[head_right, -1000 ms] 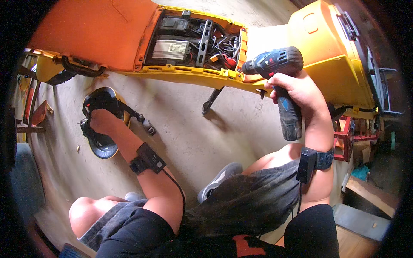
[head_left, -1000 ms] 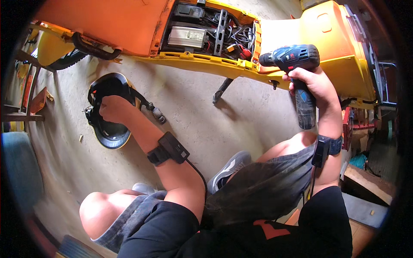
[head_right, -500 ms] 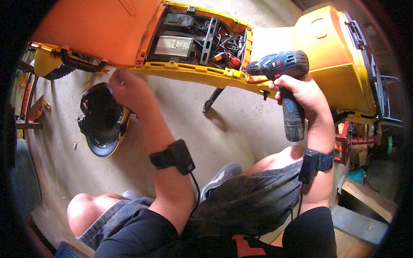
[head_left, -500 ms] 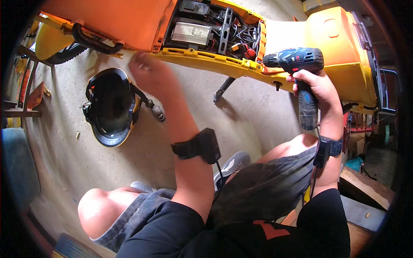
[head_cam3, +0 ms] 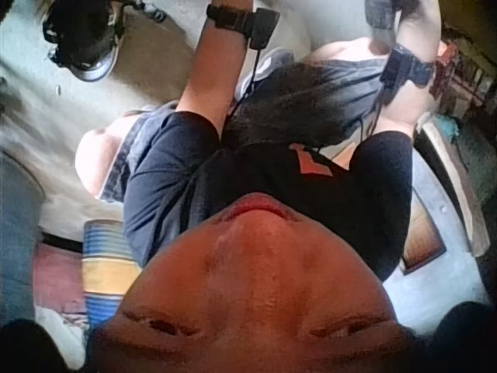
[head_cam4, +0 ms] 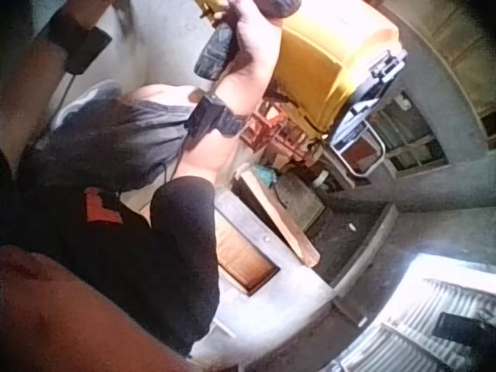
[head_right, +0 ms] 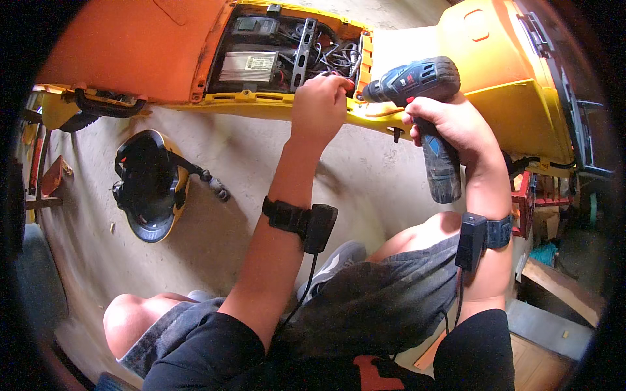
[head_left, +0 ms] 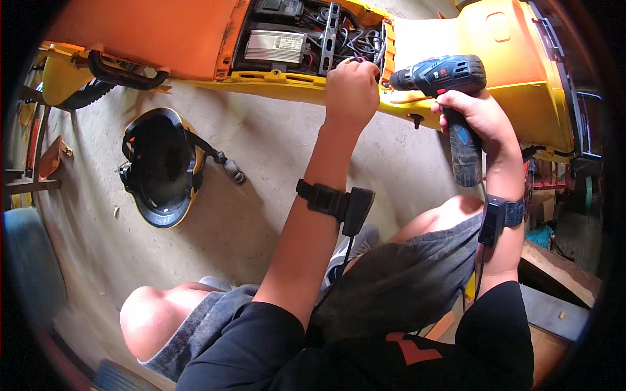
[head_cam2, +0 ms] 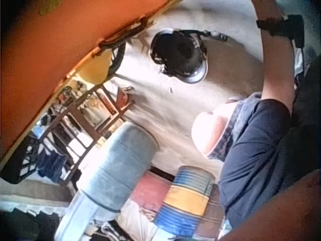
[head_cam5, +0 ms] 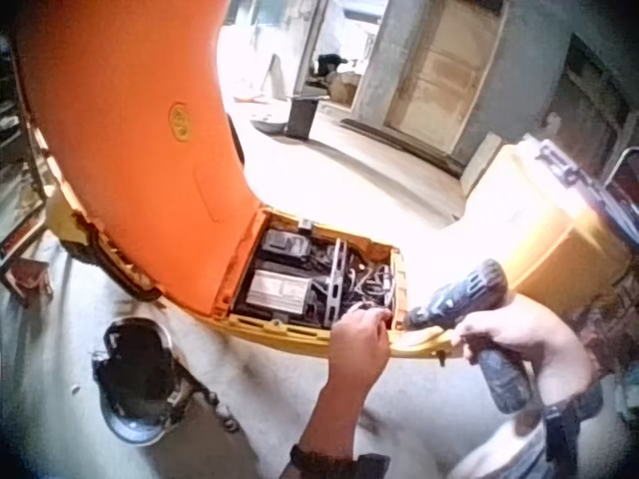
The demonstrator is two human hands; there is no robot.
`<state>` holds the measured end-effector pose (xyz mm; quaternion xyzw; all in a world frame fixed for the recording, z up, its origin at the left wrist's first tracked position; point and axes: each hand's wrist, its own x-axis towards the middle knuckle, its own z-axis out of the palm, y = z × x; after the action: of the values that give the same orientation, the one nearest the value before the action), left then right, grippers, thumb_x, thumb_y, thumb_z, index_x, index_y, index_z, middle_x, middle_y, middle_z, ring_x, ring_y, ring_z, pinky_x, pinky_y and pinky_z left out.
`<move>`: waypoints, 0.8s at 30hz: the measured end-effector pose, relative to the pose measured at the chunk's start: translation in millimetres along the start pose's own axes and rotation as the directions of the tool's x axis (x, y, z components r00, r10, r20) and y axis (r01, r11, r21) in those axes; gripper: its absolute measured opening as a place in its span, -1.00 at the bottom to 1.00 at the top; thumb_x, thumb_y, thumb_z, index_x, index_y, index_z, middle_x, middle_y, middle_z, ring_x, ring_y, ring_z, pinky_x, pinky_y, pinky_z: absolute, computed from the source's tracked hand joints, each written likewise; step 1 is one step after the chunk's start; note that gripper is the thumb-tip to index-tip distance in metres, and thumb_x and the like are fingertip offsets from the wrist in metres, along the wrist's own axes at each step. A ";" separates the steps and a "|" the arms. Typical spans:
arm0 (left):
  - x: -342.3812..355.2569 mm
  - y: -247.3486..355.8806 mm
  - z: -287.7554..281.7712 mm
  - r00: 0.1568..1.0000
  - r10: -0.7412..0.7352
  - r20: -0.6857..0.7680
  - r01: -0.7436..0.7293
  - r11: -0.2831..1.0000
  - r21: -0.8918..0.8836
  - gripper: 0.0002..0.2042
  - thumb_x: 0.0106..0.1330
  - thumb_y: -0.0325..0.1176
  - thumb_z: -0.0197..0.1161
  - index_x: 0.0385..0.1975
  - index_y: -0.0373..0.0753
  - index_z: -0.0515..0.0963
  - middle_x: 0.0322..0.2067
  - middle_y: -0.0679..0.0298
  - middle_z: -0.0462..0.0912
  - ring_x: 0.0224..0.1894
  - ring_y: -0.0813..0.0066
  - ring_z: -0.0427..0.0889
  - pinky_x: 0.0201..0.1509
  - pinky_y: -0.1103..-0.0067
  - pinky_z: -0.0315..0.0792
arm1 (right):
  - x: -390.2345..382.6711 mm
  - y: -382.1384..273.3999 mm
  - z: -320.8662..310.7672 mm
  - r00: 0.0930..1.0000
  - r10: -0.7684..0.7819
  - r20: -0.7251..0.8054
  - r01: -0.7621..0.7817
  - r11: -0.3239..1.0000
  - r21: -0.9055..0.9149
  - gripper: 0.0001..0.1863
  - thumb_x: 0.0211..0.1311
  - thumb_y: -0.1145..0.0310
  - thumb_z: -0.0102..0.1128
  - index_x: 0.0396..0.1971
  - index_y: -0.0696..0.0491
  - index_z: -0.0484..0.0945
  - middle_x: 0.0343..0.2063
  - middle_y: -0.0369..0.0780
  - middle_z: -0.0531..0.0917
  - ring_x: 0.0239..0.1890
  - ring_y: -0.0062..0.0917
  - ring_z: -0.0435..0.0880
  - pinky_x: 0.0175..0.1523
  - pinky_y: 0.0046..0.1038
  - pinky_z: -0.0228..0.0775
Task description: The recorder uses an electric drill to remove fasteners and access the battery compartment of an orange motorcycle for repair.
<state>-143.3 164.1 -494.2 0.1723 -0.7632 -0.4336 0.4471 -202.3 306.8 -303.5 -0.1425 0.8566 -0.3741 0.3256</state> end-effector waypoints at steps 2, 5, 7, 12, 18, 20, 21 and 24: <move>-4.6 -2.1 4.4 0.992 0.113 0.052 -0.119 0.983 0.142 -0.94 0.01 -0.42 0.22 -0.54 -0.12 0.62 -0.50 0.26 0.61 -0.33 0.26 0.58 -0.24 0.34 0.37 | -0.6 0.3 0.7 1.000 -0.014 0.010 0.014 1.000 0.007 -0.75 0.12 0.39 0.24 -0.24 0.18 0.53 -0.48 -0.21 0.65 -0.54 -0.58 0.60 -0.41 -0.46 0.54; -11.1 -1.1 6.1 0.983 0.062 0.171 -0.113 0.944 0.308 -0.90 0.10 -0.40 0.23 -0.44 -0.08 0.68 -0.42 0.28 0.66 -0.29 0.31 0.61 -0.18 0.37 0.37 | -1.8 0.1 2.6 1.000 -0.011 -0.001 0.011 1.000 0.020 -0.76 0.12 0.38 0.24 -0.24 0.18 0.54 -0.48 -0.22 0.65 -0.55 -0.58 0.60 -0.41 -0.46 0.53; -11.8 0.3 6.6 0.979 0.043 0.199 -0.108 0.939 0.326 -0.92 0.10 -0.34 0.26 -0.43 -0.06 0.67 -0.40 0.31 0.67 -0.28 0.34 0.60 -0.17 0.38 0.32 | -1.8 -1.6 2.9 1.000 -0.012 0.004 0.012 1.000 0.009 -0.76 0.12 0.38 0.24 -0.24 0.17 0.54 -0.48 -0.22 0.66 -0.55 -0.58 0.60 -0.41 -0.47 0.53; -12.5 2.4 7.4 0.974 -0.010 0.224 -0.076 0.926 0.370 -0.79 0.08 -0.35 0.26 -0.25 -0.11 0.62 -0.40 0.28 0.67 -0.26 0.28 0.61 -0.19 0.35 0.37 | 1.6 -11.7 0.3 0.998 -0.001 0.059 0.003 0.999 -0.033 -0.74 0.11 0.36 0.27 -0.23 0.17 0.54 -0.44 -0.19 0.68 -0.54 -0.58 0.60 -0.38 -0.50 0.53; -12.9 3.0 10.8 0.974 -0.058 0.219 -0.015 0.948 0.318 -0.80 0.02 -0.48 0.21 -0.30 -0.17 0.52 -0.43 0.25 0.64 -0.27 0.21 0.60 -0.21 0.33 0.40 | 10.6 -22.8 2.8 0.997 0.015 0.078 -0.007 0.995 -0.102 -0.80 0.13 0.36 0.26 -0.31 0.17 0.57 -0.52 -0.22 0.65 -0.59 -0.57 0.60 -0.40 -0.55 0.52; -11.1 1.6 10.4 0.976 -0.045 0.211 -0.019 0.956 0.292 -0.78 0.02 -0.49 0.21 -0.28 -0.17 0.53 -0.42 0.24 0.64 -0.26 0.20 0.60 -0.21 0.32 0.41 | 10.9 -26.0 3.6 0.998 0.002 0.064 0.006 0.994 -0.110 -0.82 0.12 0.37 0.25 -0.36 0.17 0.58 -0.56 -0.23 0.64 -0.63 -0.56 0.58 -0.45 -0.52 0.51; -11.3 0.9 9.9 0.971 -0.062 0.230 -0.003 0.962 0.272 -0.76 0.02 -0.50 0.21 -0.26 -0.17 0.53 -0.41 0.24 0.64 -0.26 0.20 0.60 -0.21 0.31 0.41 | 10.3 -26.1 4.6 0.999 0.004 0.035 0.000 0.994 -0.106 -0.83 0.11 0.37 0.24 -0.37 0.17 0.58 -0.58 -0.24 0.63 -0.65 -0.56 0.58 -0.47 -0.51 0.51; -13.9 -1.3 10.0 0.978 -0.011 0.207 -0.050 0.957 0.286 -0.73 0.01 -0.50 0.21 -0.22 -0.14 0.54 -0.34 0.22 0.63 -0.16 0.16 0.56 -0.20 0.30 0.40 | 9.3 -25.6 6.7 0.999 0.002 0.042 0.003 0.993 -0.119 -0.82 0.08 0.38 0.25 -0.38 0.18 0.57 -0.60 -0.24 0.62 -0.65 -0.56 0.58 -0.50 -0.49 0.51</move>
<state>-144.3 177.6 -504.9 0.1824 -0.8622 -0.3284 0.3399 -204.8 281.1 -292.4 -0.1695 0.8703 -0.3193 0.3346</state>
